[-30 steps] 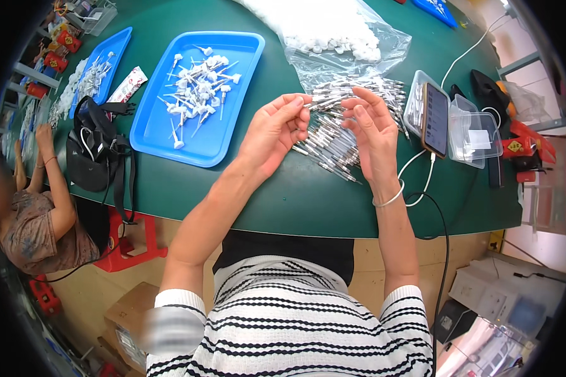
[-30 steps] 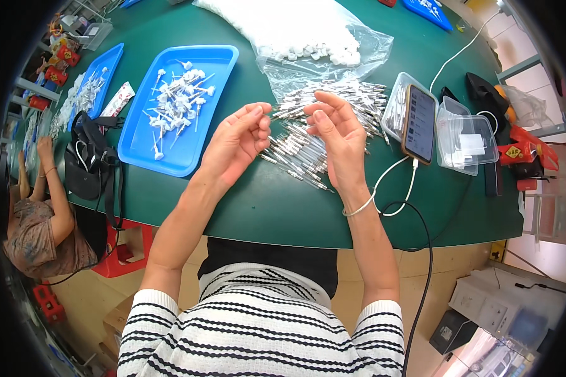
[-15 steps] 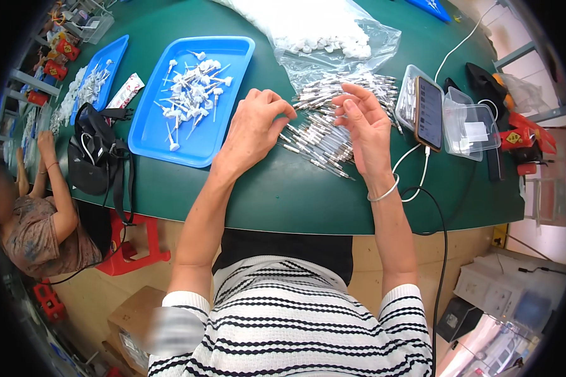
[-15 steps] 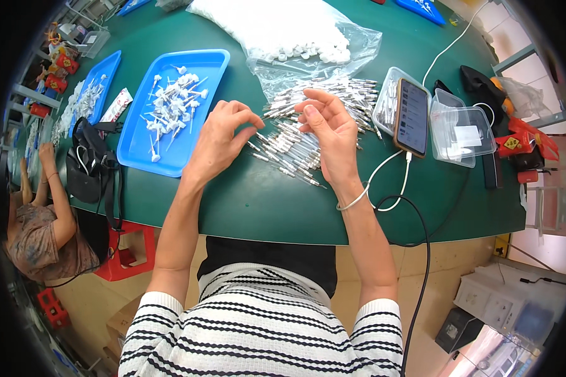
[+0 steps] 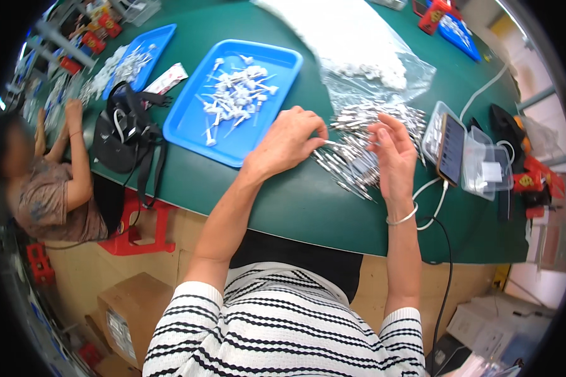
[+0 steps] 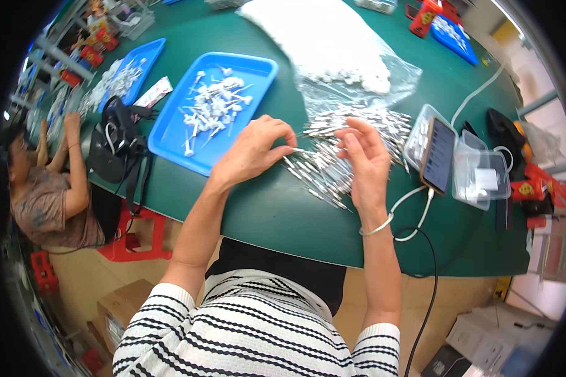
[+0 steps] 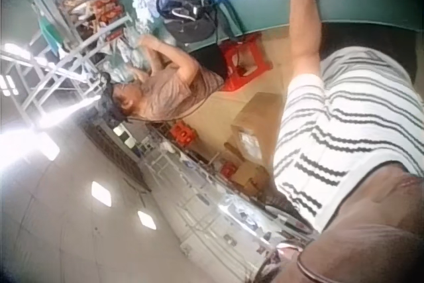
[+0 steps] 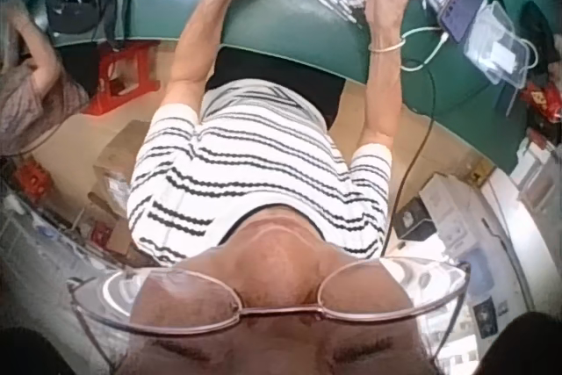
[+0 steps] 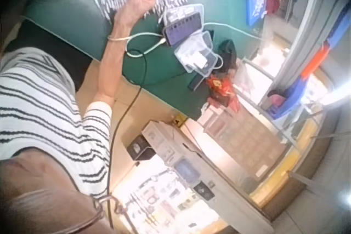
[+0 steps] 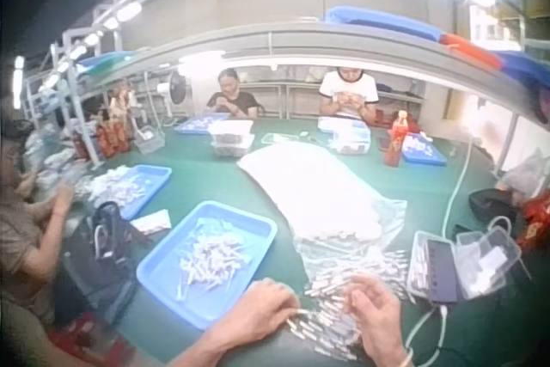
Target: The person sits at a green workbench and repeatedly picks up small white plastic caps and silver metal rods. They insert the caps onto the rods by hand and place the assembled units into a blue plastic tray. The process is repetitive and performed one at a time.
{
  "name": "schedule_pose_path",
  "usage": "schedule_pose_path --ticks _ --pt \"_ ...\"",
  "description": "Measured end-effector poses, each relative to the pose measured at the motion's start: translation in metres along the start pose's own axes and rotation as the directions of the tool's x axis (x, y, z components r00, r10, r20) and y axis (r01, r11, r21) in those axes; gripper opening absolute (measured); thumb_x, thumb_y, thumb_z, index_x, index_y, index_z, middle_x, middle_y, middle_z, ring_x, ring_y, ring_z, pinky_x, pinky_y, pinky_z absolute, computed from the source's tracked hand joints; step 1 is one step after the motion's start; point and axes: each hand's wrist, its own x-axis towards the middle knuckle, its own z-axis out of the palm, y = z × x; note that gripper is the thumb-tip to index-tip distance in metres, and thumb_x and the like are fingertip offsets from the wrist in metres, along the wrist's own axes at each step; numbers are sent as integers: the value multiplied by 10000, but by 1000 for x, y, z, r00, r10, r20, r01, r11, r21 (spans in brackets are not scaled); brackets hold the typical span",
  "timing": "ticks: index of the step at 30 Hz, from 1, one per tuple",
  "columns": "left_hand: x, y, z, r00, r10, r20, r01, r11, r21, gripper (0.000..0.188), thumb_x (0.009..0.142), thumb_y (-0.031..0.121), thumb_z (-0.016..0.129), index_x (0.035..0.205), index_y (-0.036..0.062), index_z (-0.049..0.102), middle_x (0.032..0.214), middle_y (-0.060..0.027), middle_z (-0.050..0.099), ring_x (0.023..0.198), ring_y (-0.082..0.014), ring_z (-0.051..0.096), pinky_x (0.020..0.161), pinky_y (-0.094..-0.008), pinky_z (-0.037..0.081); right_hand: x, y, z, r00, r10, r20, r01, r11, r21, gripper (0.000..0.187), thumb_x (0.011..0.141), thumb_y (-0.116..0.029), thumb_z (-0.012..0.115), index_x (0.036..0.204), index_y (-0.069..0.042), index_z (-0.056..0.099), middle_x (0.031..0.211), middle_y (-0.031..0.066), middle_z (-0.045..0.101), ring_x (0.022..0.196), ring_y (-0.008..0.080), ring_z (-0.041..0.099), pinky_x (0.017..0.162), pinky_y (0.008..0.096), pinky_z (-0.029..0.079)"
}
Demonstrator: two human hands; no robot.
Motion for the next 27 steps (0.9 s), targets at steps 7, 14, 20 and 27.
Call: schedule_pose_path --ticks 7,14,20,27 --pt "7 8 4 979 -167 -115 117 928 -353 146 824 70 639 955 13 608 776 -80 648 763 -168 629 702 -302 484 -4 3 3 995 64 81 -56 994 -91 373 884 -90 620 1231 4 522 972 76 641 833 90 569 683 215 457" --pt "9 19 4 972 -231 46 198 694 -693 244 868 74 605 1100 14 556 818 -51 673 807 -106 633 743 -247 466 -4 2 8 976 112 186 -101 993 -68 399 861 -63 649 1241 4 549 960 46 639 831 76 572 682 211 468" --pt "17 25 15 951 -209 229 305 499 -811 258 918 114 585 1145 -1 543 942 -90 675 922 -136 631 857 -280 493 -6 4 3 986 -22 163 20 1000 16 121 881 -77 638 970 5 635 873 46 649 722 64 557 654 210 471" --pt "89 4 20 982 -115 -147 84 976 -201 159 835 47 608 978 34 677 855 -139 688 791 -215 677 698 -298 517 28 -46 -46 965 -226 -136 236 970 58 144 928 -143 593 973 -8 568 829 65 645 689 95 596 649 239 510"
